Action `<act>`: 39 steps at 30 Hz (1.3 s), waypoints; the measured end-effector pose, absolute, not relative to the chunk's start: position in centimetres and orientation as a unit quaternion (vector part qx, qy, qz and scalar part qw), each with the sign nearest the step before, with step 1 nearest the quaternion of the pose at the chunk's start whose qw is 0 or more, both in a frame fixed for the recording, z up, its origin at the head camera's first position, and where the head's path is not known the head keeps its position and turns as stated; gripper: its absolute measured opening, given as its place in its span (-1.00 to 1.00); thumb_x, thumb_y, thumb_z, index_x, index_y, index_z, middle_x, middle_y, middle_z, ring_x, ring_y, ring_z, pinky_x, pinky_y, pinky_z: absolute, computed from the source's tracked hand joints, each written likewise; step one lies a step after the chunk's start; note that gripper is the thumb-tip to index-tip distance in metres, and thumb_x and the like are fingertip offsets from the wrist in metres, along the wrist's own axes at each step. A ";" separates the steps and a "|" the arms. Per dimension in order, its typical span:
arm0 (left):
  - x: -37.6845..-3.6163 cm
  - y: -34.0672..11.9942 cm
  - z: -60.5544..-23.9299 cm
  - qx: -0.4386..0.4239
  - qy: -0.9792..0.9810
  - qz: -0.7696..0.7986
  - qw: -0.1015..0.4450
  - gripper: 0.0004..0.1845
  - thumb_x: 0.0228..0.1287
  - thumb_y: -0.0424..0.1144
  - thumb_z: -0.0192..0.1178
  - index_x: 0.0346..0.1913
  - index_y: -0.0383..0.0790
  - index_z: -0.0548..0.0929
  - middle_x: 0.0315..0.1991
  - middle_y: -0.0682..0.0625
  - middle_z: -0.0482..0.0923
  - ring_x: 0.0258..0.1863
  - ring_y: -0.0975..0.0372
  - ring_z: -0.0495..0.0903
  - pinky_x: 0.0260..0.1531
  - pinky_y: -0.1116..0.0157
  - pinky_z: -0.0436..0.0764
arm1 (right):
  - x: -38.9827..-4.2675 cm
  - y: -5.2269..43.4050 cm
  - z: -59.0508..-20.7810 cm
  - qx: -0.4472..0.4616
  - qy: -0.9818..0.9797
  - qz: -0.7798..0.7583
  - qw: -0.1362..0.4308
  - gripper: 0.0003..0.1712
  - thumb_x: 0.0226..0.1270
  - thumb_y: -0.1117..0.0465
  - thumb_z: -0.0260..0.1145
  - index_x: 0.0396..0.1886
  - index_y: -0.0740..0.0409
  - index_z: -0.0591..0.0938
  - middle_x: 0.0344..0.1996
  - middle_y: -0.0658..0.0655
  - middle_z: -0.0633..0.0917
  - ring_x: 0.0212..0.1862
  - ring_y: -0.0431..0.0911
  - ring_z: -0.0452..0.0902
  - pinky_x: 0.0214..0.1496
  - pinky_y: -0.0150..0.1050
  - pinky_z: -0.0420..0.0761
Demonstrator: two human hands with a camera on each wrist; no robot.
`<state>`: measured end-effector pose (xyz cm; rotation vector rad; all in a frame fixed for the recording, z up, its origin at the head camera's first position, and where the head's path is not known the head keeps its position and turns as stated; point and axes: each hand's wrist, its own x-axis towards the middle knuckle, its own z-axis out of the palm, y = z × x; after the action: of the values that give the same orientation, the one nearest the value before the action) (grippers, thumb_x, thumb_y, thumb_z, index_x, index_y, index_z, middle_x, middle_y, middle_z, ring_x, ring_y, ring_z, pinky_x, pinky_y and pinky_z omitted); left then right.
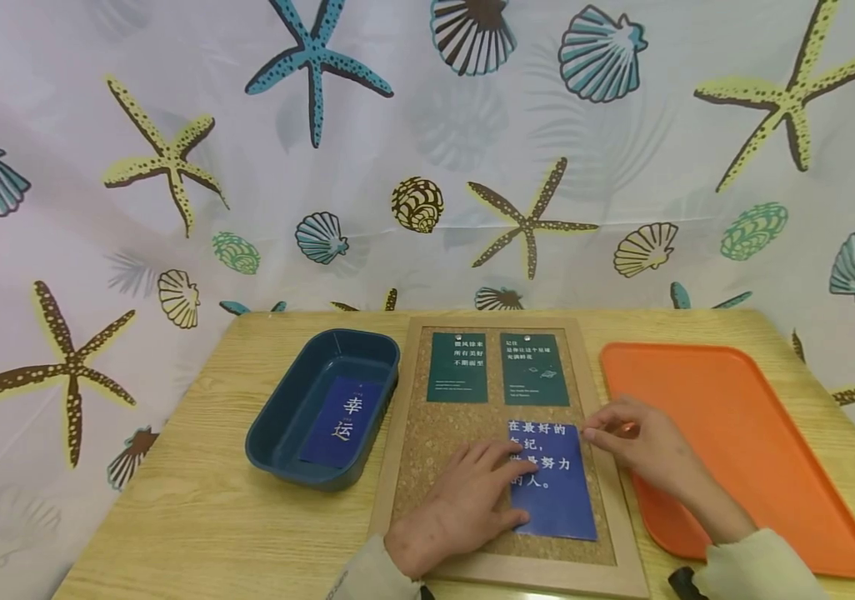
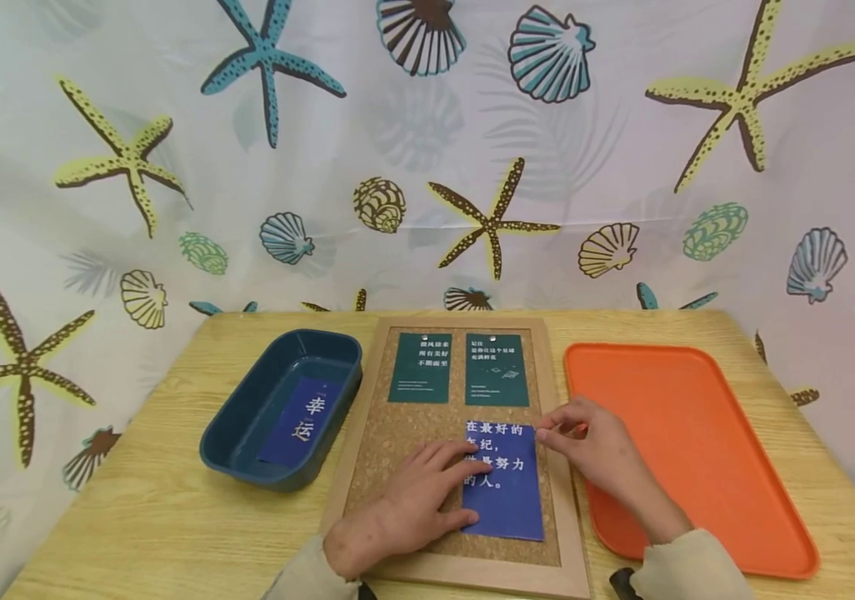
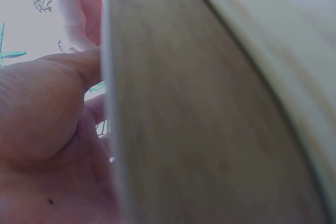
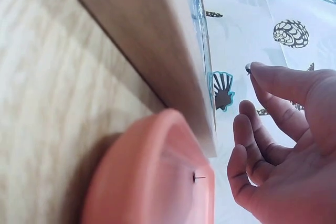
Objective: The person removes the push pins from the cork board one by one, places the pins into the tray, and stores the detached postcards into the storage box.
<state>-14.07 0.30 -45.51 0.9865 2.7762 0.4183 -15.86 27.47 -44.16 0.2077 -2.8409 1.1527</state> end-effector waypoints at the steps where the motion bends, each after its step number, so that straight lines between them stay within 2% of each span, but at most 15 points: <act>1: -14.1 0.3 -45.5 0.330 0.930 0.140 0.084 -0.41 0.43 0.15 0.29 0.47 0.28 0.47 0.55 0.16 0.31 0.57 0.20 0.28 0.59 -0.07 0.29 | -15.8 27.6 -44.2 0.067 -0.924 0.376 0.036 -0.96 0.36 0.12 0.50 -0.26 -0.05 0.82 -0.19 -0.03 0.72 -0.19 -0.31 0.57 -0.16 -0.38 0.65; 7: -13.9 0.3 -45.4 0.328 0.930 0.142 0.085 -0.41 0.43 0.14 0.29 0.47 0.27 0.46 0.55 0.16 0.31 0.57 0.21 0.28 0.60 -0.04 0.27 | -15.6 28.0 -44.5 0.055 -0.927 0.368 0.048 -0.96 0.36 0.11 0.50 -0.27 -0.06 0.82 -0.13 0.03 0.76 -0.16 -0.21 0.62 -0.19 -0.40 0.65; 12: -13.9 0.3 -45.4 0.330 0.930 0.137 0.086 -0.40 0.43 0.14 0.29 0.48 0.27 0.45 0.56 0.16 0.30 0.56 0.21 0.28 0.60 -0.05 0.27 | -15.4 28.3 -44.6 0.035 -0.934 0.353 0.051 -0.96 0.34 0.12 0.51 -0.27 -0.05 0.83 -0.13 0.05 0.77 -0.16 -0.13 0.64 -0.19 -0.33 0.65; 20: -13.9 0.2 -45.5 0.334 0.929 0.132 0.084 -0.40 0.44 0.15 0.27 0.49 0.27 0.43 0.56 0.16 0.29 0.56 0.20 0.27 0.59 -0.06 0.28 | -15.2 29.3 -45.1 0.008 -0.939 0.341 0.052 -0.90 0.34 0.11 0.51 -0.26 0.03 0.82 -0.09 0.14 0.76 -0.15 0.03 0.73 -0.25 -0.28 0.65; 25: -13.9 0.2 -45.4 0.338 0.928 0.134 0.083 -0.40 0.45 0.15 0.26 0.49 0.26 0.43 0.57 0.15 0.28 0.57 0.20 0.26 0.59 -0.06 0.28 | -15.1 29.8 -45.3 -0.001 -0.941 0.336 0.046 -0.86 0.37 0.11 0.49 -0.25 0.08 0.81 -0.05 0.21 0.74 -0.09 0.15 0.74 -0.22 -0.18 0.68; 33: -14.0 0.2 -45.4 0.341 0.927 0.134 0.084 -0.40 0.47 0.14 0.24 0.50 0.25 0.41 0.57 0.15 0.26 0.57 0.20 0.26 0.58 -0.08 0.29 | -15.0 30.7 -45.5 -0.026 -0.949 0.314 0.028 -0.73 0.45 0.05 0.41 -0.17 0.18 0.80 0.03 0.34 0.70 0.00 0.25 0.68 -0.01 0.15 0.66; 39: -13.9 0.2 -45.5 0.340 0.926 0.139 0.082 -0.40 0.47 0.13 0.25 0.50 0.24 0.43 0.56 0.15 0.28 0.56 0.21 0.28 0.58 -0.04 0.29 | -15.0 31.1 -45.5 -0.034 -0.950 0.311 0.012 -0.66 0.49 -0.01 0.37 -0.15 0.20 0.79 0.11 0.44 0.63 0.06 0.32 0.63 0.03 0.23 0.63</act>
<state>-13.93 0.16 -45.51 1.0161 2.7671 0.4151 -15.01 31.09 -45.47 -0.1071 -2.9611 0.9699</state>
